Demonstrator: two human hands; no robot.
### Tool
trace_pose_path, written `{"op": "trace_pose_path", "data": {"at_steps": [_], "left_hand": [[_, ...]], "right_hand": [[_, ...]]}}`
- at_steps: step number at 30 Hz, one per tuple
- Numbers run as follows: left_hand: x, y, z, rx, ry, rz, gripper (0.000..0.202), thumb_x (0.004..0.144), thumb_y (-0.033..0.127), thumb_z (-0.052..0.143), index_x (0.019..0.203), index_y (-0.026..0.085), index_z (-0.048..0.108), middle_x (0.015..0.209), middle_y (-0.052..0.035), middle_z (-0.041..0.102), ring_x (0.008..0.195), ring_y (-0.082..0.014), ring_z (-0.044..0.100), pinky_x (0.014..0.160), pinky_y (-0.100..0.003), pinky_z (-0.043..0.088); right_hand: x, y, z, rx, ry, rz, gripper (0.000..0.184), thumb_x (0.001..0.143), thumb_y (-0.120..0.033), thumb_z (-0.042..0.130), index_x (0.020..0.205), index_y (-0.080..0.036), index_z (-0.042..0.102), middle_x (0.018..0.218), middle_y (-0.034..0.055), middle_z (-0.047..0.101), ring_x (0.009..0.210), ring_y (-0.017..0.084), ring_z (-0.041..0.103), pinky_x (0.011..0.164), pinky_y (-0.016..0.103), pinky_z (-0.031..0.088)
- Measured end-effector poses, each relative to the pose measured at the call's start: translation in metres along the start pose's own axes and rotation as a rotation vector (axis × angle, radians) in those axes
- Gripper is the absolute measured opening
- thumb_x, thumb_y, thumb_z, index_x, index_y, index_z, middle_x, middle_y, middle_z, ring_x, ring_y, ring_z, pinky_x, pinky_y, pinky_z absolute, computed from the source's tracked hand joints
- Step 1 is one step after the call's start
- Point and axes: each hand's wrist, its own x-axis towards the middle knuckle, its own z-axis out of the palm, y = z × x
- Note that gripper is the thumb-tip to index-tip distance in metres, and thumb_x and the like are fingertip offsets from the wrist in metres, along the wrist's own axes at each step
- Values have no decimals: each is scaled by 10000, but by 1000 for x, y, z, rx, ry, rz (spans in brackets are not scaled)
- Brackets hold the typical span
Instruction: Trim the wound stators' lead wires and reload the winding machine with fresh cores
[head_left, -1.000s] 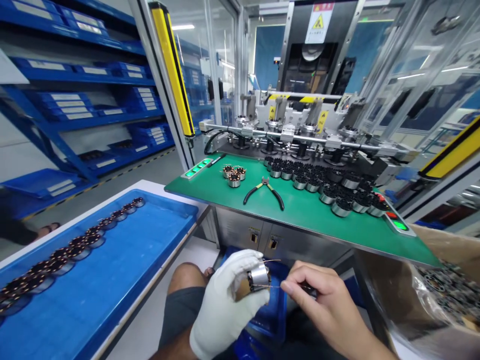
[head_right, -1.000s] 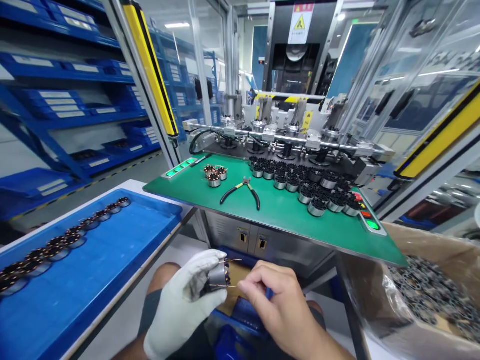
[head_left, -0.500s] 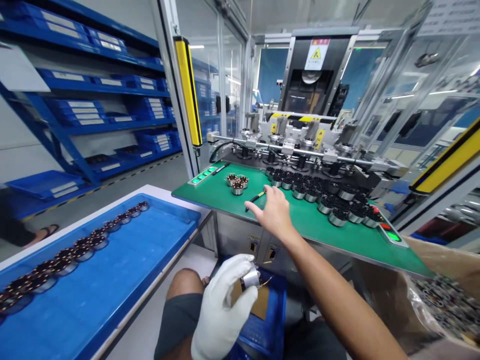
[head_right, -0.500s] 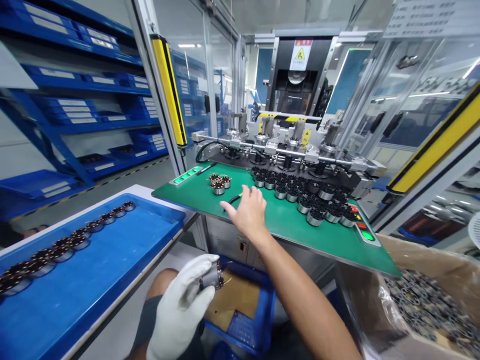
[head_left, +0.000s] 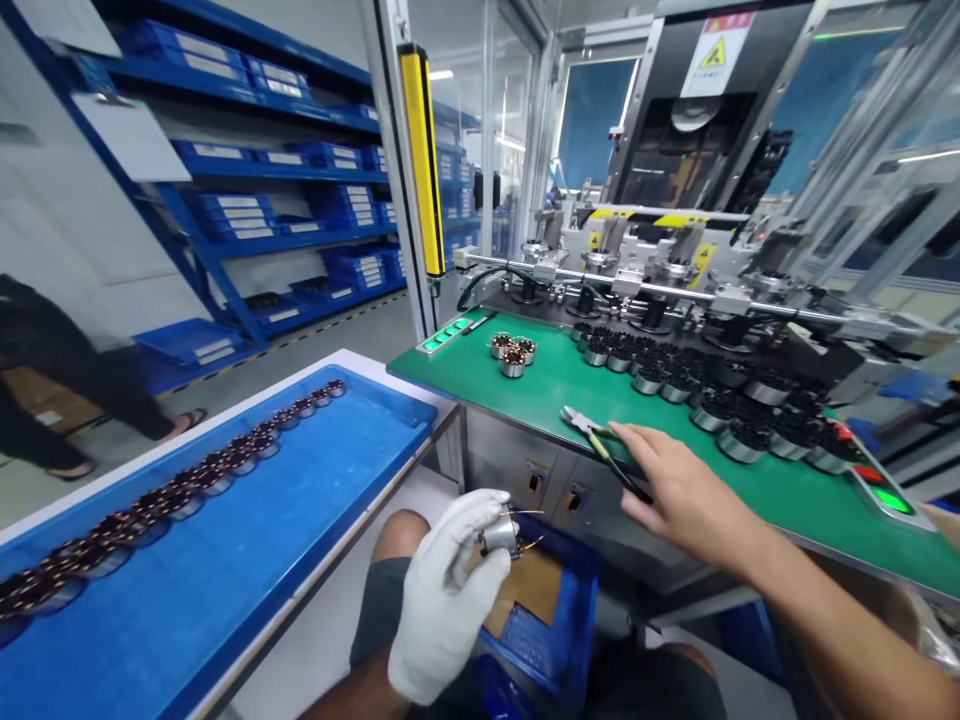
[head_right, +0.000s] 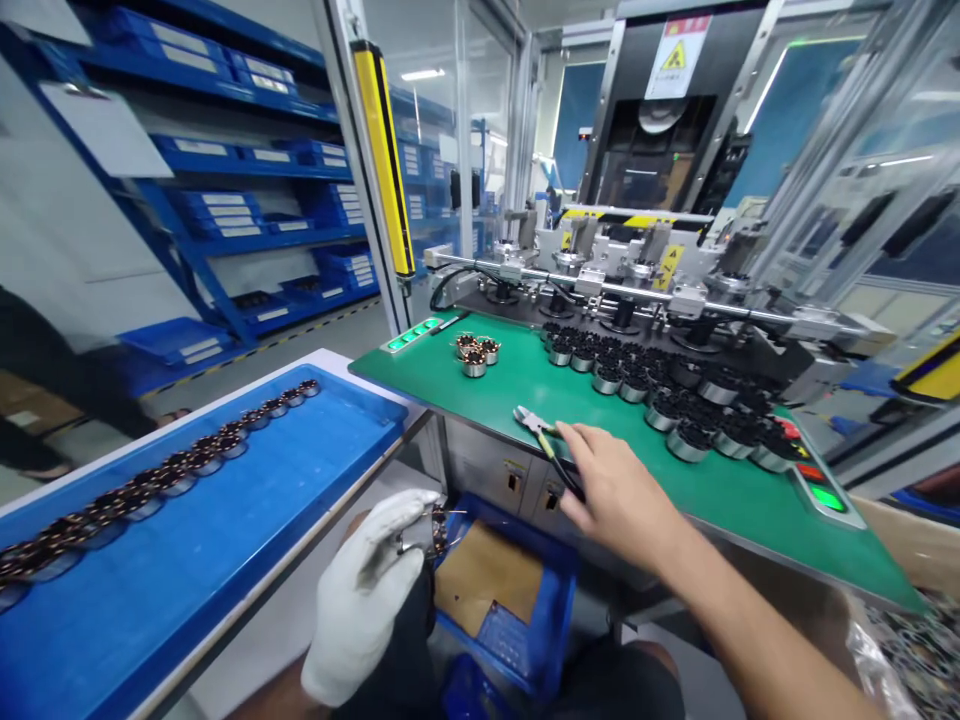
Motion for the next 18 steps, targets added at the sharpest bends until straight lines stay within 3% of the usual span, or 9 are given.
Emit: {"op": "trace_pose_path", "data": {"at_steps": [2,4,6,10,13,18], "left_hand": [[0,1,3,-6,-3,2,345,785,74,652,1088,226,714,1127,-57,742,1048,-189,708,906,-228,581],[-1,1,5,-5,-23,16,353,778,72,660,1089,229,715,1122,-55,745,1040,-188,711,910,-227,579],[-1,0,7,-13,-49,31,343,780,88,672,1090,229,714,1121,-61,743,1035,-195,713,911,-243,583],[-4,-5,12,-10,-96,33,298,806,138,669,1087,226,716,1110,-80,740,1047,-220,703,930,-307,588],[-7,-8,16,11,-142,37,296,821,158,657,1102,236,708,1127,-84,731,1067,-233,690,961,-353,575],[-10,-10,18,21,-206,82,412,815,123,651,1174,324,646,1188,-19,707,1106,-196,664,1011,-341,540]], "right_hand": [[-37,-7,20,-78,213,-143,586,811,-142,517,1389,-59,465,1263,246,582,1175,371,570,962,536,502],[-72,-24,45,-4,311,-157,623,834,-139,510,1444,-93,395,1262,240,579,1176,354,584,931,505,542],[-103,-45,72,210,299,-31,629,855,-149,504,1466,-128,355,1276,221,583,1175,308,611,917,423,574],[-143,-85,114,790,127,257,485,895,-276,547,1372,-223,483,1184,157,672,998,245,712,817,308,609],[-149,-105,123,1170,69,320,511,941,-428,458,1414,-236,443,1092,155,689,826,212,726,753,302,606],[-134,-111,101,1164,127,183,633,900,-548,455,1425,-193,446,1126,171,654,1038,278,668,933,415,539]]}}
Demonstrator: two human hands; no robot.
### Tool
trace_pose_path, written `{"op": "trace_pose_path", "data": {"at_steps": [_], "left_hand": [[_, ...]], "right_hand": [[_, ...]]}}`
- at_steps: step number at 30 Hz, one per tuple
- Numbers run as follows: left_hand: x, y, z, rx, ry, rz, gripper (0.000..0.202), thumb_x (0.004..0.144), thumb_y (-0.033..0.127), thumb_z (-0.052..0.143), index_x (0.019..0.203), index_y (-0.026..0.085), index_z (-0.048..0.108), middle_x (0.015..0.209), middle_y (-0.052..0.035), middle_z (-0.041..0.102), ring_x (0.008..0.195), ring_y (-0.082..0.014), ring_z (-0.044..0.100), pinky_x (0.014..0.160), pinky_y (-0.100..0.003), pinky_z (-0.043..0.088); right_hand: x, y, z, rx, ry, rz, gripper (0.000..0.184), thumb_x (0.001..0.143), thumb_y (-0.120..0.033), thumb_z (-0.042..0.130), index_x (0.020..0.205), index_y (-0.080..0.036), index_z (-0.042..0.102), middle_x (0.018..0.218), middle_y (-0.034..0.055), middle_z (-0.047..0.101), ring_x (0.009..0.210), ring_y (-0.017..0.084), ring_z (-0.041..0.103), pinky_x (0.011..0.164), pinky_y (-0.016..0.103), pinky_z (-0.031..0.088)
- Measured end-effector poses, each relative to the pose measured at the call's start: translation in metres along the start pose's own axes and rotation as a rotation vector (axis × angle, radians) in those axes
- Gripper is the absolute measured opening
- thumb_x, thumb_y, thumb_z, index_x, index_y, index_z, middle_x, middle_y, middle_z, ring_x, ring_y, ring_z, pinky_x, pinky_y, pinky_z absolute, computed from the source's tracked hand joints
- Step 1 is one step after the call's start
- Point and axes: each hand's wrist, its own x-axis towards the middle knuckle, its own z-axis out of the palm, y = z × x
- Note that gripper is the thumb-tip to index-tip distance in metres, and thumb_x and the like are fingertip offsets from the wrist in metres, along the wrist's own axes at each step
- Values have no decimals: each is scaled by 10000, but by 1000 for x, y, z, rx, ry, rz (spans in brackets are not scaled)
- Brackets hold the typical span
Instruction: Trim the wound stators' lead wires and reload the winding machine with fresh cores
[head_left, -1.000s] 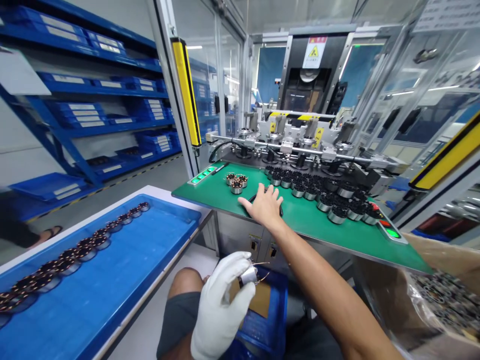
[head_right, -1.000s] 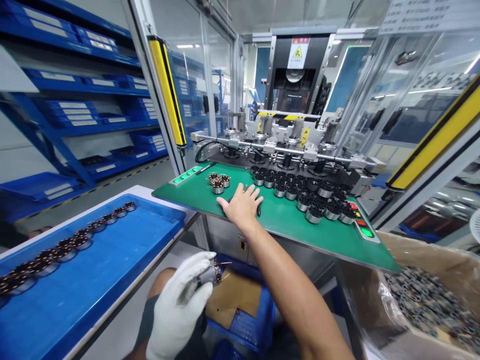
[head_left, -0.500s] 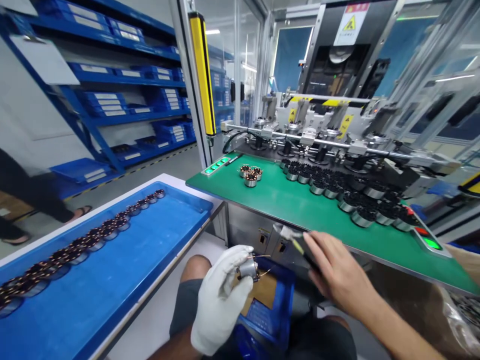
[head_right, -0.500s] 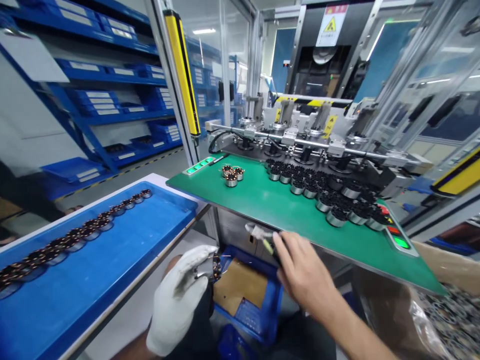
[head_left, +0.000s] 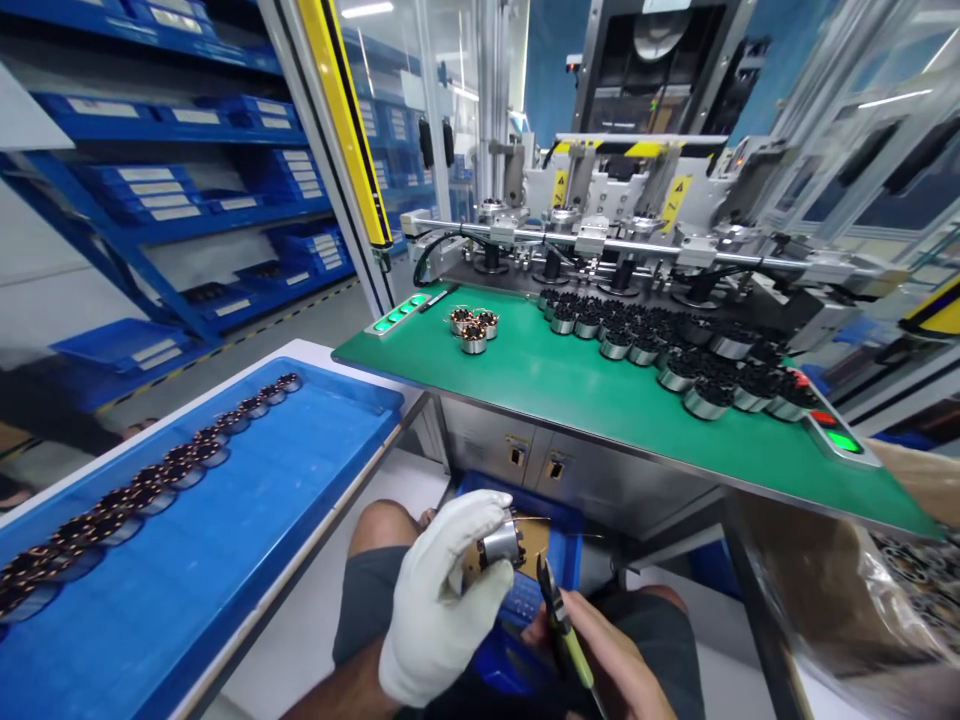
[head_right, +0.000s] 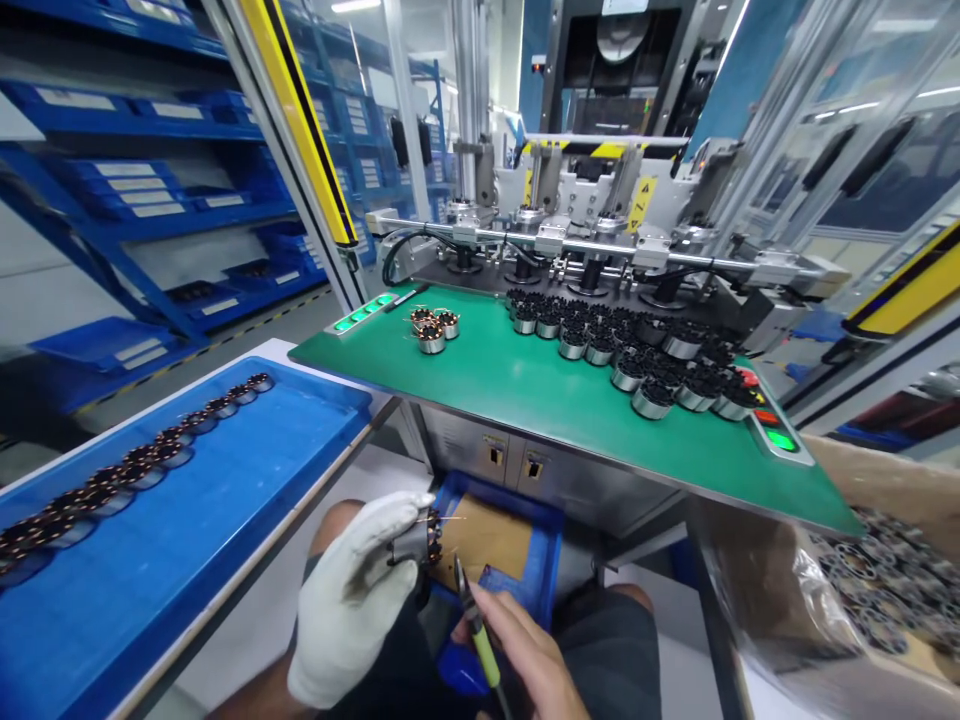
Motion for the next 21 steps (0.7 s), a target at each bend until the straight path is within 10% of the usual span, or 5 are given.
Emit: {"op": "trace_pose_path", "data": {"at_steps": [21], "left_hand": [[-6,-8,-1,28,-70,26,435,812,95,659,1203,277,601,1236,-71,660,1129,-209,643,985,-334,546]], "right_hand": [[8,-2,-3,-96,129,-101,498,888,-181,527,1380,-262,550,885,86,688,732,182,675,713,252,578]]}}
